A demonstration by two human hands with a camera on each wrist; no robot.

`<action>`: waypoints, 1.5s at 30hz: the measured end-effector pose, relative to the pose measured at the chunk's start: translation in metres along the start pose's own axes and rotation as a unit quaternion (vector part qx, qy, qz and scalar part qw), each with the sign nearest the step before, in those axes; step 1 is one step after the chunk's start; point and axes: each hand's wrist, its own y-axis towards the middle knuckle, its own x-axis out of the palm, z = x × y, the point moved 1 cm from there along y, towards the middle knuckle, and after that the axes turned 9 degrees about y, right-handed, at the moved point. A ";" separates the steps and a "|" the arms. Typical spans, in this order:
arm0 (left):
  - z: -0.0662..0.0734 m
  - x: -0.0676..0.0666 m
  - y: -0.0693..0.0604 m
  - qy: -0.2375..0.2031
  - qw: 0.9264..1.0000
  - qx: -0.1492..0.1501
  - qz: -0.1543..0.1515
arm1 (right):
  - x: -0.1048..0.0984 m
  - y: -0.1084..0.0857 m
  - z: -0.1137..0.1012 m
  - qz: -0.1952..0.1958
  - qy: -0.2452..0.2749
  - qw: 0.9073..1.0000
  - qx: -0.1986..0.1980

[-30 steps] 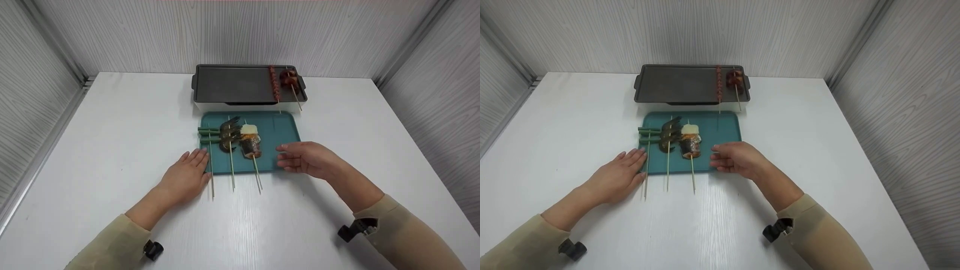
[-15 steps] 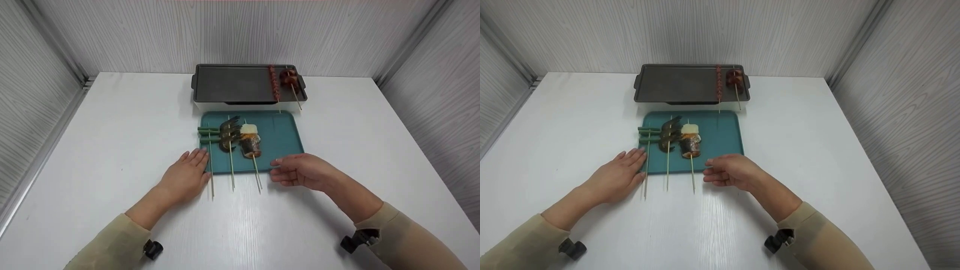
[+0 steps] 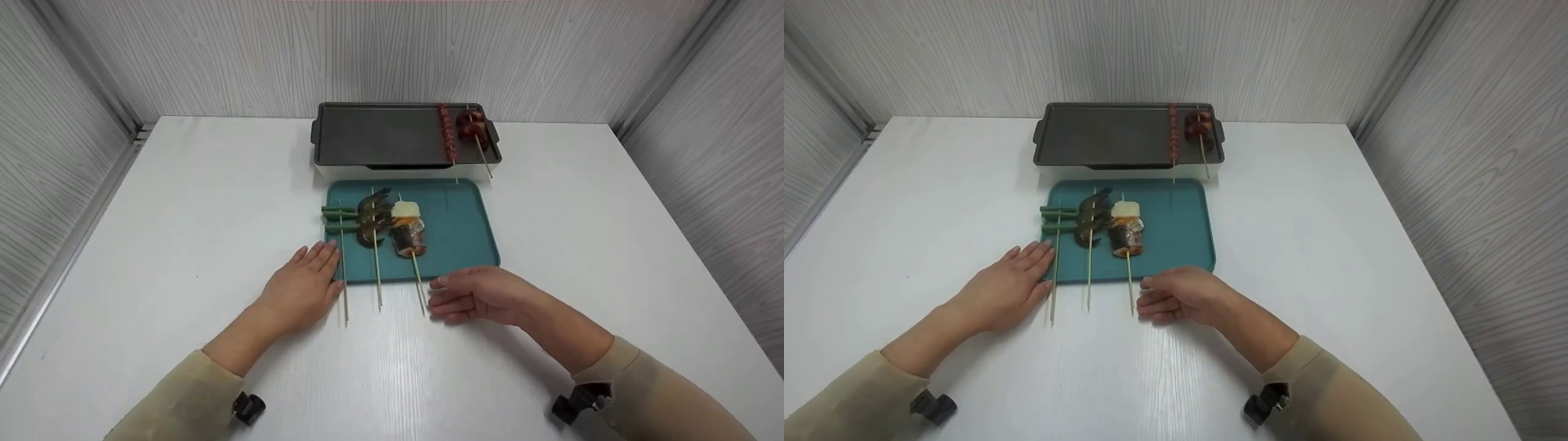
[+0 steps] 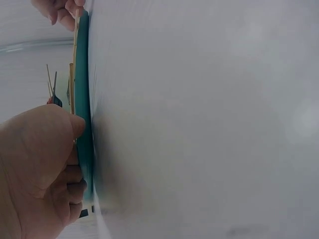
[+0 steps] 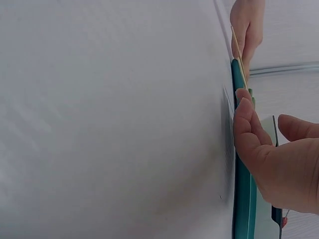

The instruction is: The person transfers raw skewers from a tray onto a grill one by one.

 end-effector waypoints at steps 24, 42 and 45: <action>0.001 0.001 0.001 0.005 1.000 -0.003 0.000 | 0.011 0.008 0.003 -0.007 0.010 1.000 0.013; 0.000 0.002 0.001 0.001 1.000 -0.005 -0.004 | 0.016 0.016 0.007 -0.008 0.024 0.999 0.026; 0.000 0.001 0.001 0.000 1.000 -0.005 -0.004 | 0.017 0.016 0.007 -0.009 0.025 0.999 0.028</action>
